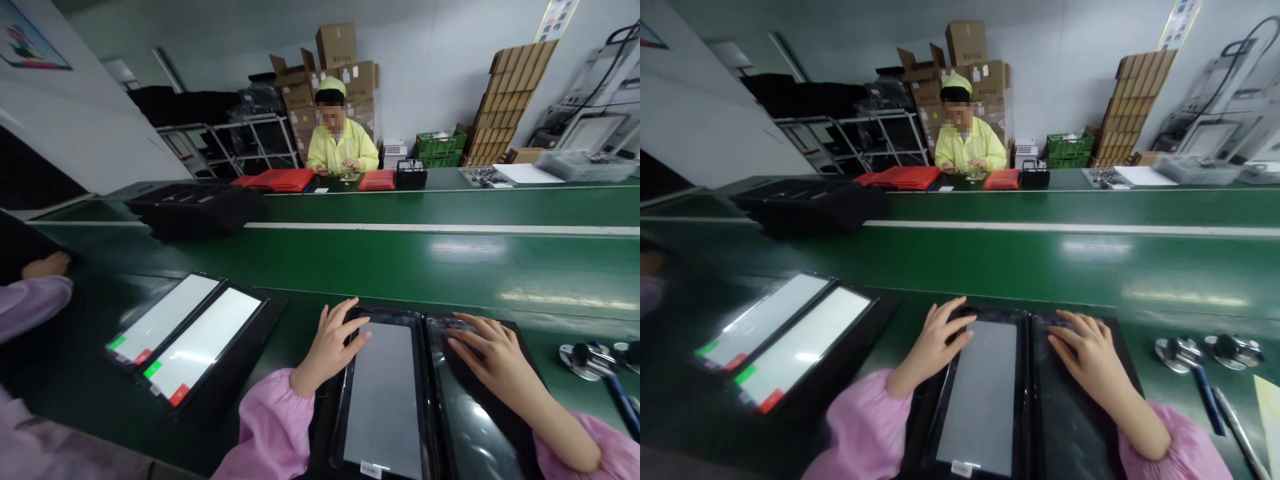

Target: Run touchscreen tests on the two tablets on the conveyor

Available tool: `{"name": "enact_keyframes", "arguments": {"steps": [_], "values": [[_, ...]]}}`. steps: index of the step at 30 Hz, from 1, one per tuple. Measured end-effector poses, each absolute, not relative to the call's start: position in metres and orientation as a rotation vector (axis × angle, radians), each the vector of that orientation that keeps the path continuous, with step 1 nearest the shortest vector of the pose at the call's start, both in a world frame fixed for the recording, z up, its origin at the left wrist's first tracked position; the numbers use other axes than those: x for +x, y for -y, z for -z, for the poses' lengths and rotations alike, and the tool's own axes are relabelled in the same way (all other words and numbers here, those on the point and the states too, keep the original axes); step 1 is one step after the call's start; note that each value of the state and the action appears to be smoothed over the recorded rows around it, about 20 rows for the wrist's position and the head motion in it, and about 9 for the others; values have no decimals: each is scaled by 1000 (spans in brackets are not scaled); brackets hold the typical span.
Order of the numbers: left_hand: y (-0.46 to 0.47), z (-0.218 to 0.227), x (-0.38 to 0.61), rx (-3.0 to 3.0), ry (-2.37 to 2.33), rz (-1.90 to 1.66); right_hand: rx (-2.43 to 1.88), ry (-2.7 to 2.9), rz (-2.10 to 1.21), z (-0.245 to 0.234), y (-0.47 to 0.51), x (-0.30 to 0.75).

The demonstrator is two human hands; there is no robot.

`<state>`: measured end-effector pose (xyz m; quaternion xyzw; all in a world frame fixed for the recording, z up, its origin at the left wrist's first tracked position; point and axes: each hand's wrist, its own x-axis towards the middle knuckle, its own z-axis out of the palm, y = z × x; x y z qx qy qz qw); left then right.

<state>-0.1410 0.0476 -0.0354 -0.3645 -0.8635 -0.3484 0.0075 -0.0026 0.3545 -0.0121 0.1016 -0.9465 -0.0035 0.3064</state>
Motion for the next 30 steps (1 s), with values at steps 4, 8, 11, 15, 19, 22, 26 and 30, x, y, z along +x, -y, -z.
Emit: {"name": "enact_keyframes", "arguments": {"steps": [4, 8, 11, 15, 19, 22, 26, 30], "values": [[-52, 41, -141, -1155, 2717, 1083, 300, 2488, 130, 18, -350, -7], [-50, 42, -141, -1162, 2731, 1085, 316, 2490, 129, 18, -351, -7], [-49, 41, -140, -1178, 2752, 1043, 336, 2484, 116, 18, -352, -6], [-48, 40, -140, -1202, 2755, 962, 336, 2445, 161, 19, -349, -7], [-43, 44, -142, -1189, 2779, 969, 358, 2493, 139, 16, -352, -9], [-39, 52, -148, -1021, 2724, 1235, 249, 2568, -43, 17, -373, -9], [-51, 62, -164, -726, 2606, 1564, -134, 2579, -471, 27, -408, -9], [-70, 63, -178, -646, 2609, 1626, -297, 2509, -889, 37, -421, -7]]}}
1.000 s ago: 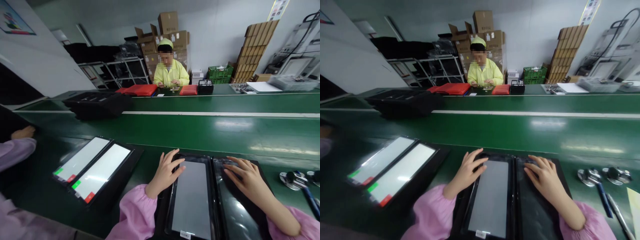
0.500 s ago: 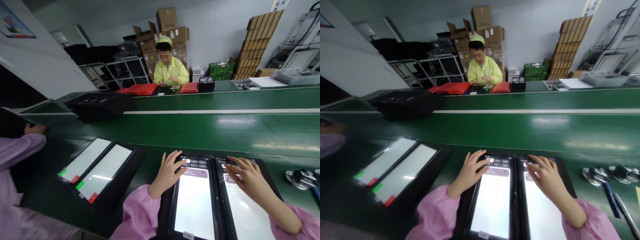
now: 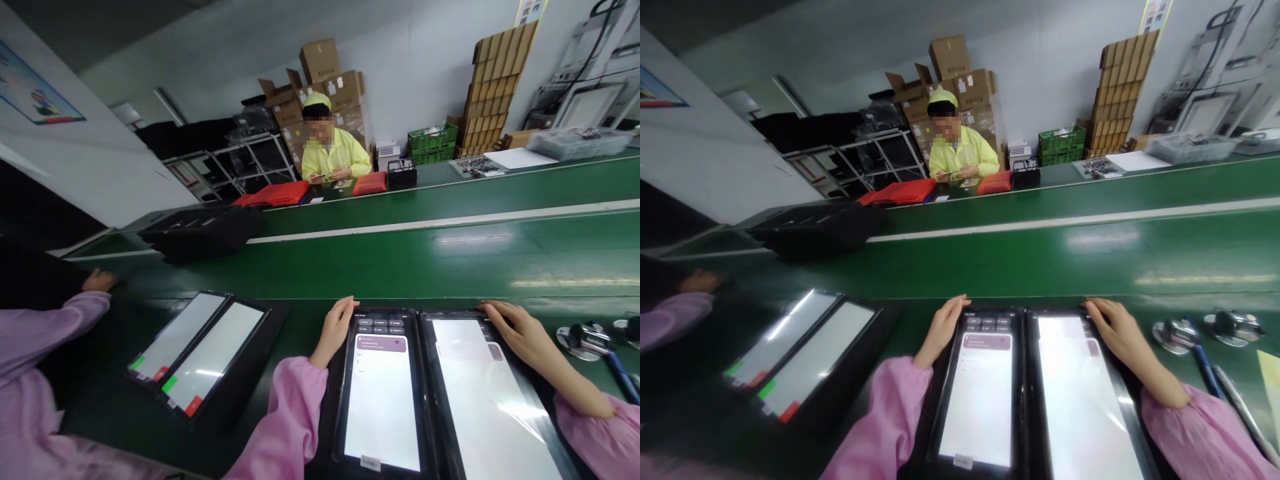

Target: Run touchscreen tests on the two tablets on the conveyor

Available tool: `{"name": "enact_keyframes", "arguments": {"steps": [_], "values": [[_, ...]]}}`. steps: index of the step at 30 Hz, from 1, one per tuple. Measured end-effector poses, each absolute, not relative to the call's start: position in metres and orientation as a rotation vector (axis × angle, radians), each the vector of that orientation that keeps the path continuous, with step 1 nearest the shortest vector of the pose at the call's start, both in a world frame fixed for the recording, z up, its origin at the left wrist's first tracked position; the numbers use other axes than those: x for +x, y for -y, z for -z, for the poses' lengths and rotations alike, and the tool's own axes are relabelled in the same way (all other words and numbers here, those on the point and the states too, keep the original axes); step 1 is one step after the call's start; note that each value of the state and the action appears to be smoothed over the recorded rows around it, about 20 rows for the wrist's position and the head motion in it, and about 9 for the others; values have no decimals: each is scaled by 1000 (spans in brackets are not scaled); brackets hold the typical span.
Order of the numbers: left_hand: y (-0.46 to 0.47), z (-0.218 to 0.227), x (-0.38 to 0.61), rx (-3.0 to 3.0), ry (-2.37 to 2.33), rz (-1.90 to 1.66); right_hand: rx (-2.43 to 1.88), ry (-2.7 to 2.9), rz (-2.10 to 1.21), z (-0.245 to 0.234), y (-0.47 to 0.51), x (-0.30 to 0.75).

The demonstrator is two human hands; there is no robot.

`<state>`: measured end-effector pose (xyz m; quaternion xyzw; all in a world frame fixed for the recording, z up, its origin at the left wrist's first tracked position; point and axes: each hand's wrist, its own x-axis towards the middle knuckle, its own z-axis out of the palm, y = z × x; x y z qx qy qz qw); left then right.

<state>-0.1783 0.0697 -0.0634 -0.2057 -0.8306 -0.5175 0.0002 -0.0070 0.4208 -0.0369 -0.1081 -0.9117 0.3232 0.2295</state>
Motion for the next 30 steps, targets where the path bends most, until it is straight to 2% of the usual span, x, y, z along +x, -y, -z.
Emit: {"name": "enact_keyframes", "arguments": {"steps": [11, 18, 30], "values": [[-66, 59, -177, -673, 2597, 1643, -545, 2362, -1226, 49, -419, 7], [-57, 54, -171, -717, 2636, 1750, -542, 2194, -1755, 35, -420, 23], [-53, 52, -171, -879, 2675, 1776, -494, 2326, -1748, 38, -431, 29]]}}
